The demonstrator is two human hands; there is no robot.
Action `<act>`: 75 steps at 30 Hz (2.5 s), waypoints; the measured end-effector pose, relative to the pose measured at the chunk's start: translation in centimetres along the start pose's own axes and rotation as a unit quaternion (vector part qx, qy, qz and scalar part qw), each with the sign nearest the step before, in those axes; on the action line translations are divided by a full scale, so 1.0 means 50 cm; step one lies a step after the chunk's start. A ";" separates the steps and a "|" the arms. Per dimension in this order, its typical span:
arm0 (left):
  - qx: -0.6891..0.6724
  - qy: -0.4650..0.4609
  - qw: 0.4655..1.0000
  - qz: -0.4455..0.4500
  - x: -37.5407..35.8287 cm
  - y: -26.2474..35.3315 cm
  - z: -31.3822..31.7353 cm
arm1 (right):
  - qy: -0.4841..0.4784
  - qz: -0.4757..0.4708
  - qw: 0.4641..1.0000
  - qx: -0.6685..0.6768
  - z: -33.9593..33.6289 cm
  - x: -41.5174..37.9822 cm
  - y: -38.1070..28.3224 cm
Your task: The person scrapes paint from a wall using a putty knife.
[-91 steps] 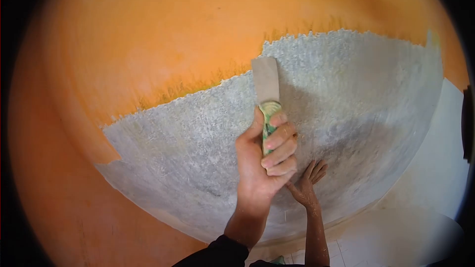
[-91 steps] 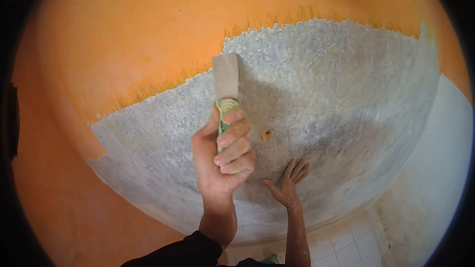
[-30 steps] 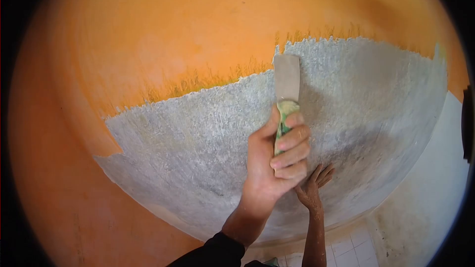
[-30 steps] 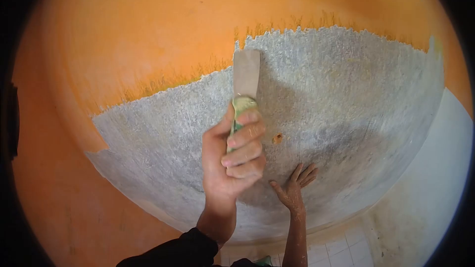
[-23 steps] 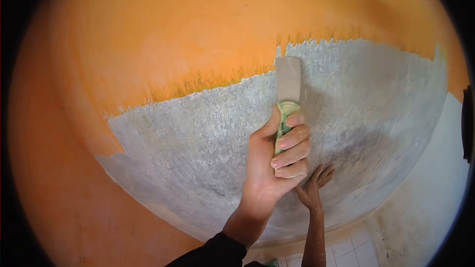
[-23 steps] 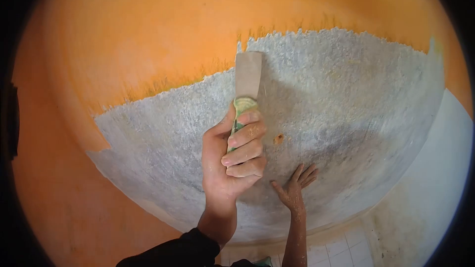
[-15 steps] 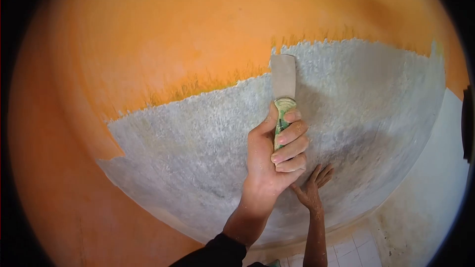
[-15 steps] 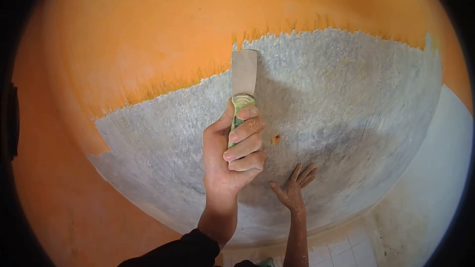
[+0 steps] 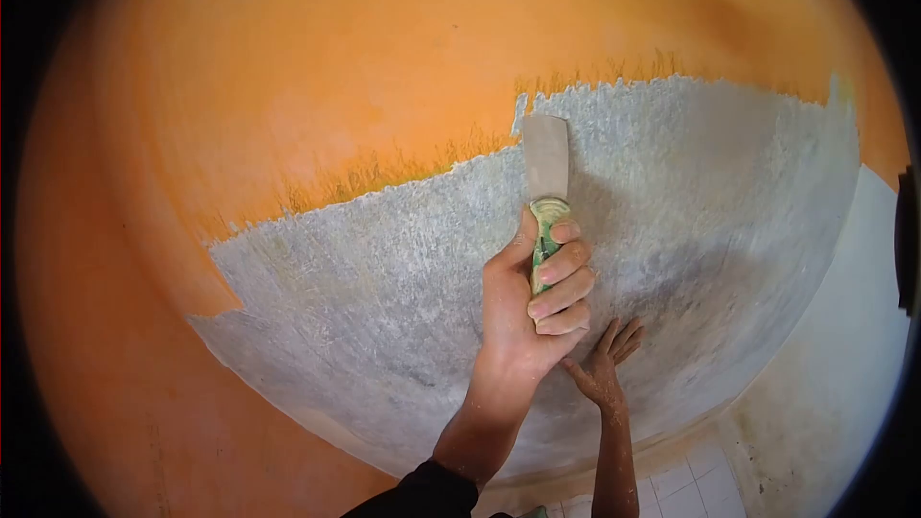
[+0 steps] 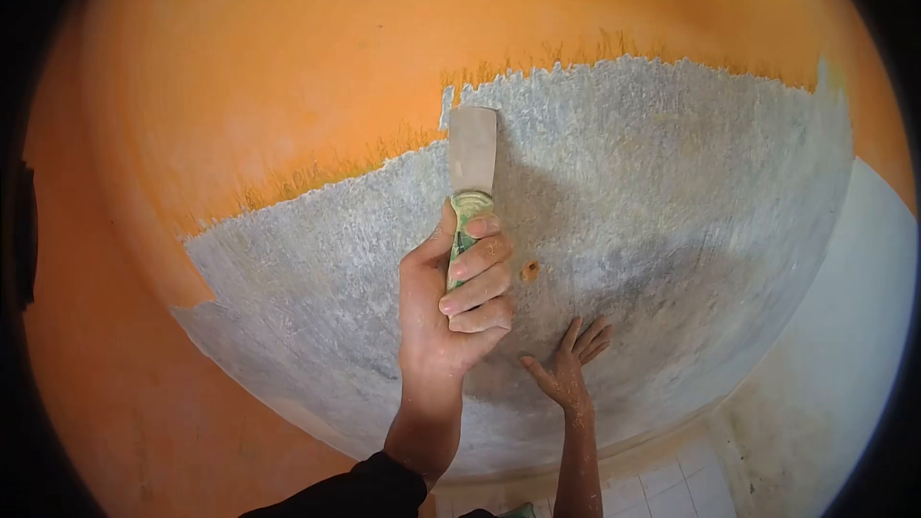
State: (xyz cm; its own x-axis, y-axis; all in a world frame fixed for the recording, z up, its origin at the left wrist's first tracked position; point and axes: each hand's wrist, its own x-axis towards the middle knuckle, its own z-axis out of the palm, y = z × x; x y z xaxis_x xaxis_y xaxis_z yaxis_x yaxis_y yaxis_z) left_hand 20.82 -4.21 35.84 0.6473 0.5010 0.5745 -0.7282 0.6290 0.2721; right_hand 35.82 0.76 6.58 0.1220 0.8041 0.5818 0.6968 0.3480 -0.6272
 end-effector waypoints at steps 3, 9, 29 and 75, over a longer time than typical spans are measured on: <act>0.006 0.011 1.000 -0.001 0.014 -0.010 0.023 | 0.007 -0.003 1.000 0.013 -0.005 0.000 -0.011; 0.011 0.009 1.000 -0.003 0.022 -0.009 0.030 | 0.006 -0.004 1.000 0.015 -0.002 0.000 0.000; 0.341 0.283 0.894 0.063 -0.092 -0.016 -0.067 | 0.092 -0.070 0.983 0.140 -0.218 0.040 -0.440; 0.775 0.410 -0.069 0.475 -0.627 0.336 -0.257 | 0.226 -0.069 0.953 -0.190 -0.265 0.117 -0.566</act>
State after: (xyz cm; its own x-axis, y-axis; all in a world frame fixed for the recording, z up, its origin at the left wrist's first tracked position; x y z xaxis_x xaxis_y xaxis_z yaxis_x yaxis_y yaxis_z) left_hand -8.81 -1.70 12.46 -0.4575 -0.0069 0.8892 0.8665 -0.2281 0.4441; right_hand 26.17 -10.76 34.63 0.2426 0.4429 0.8631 0.9234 0.1675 -0.3455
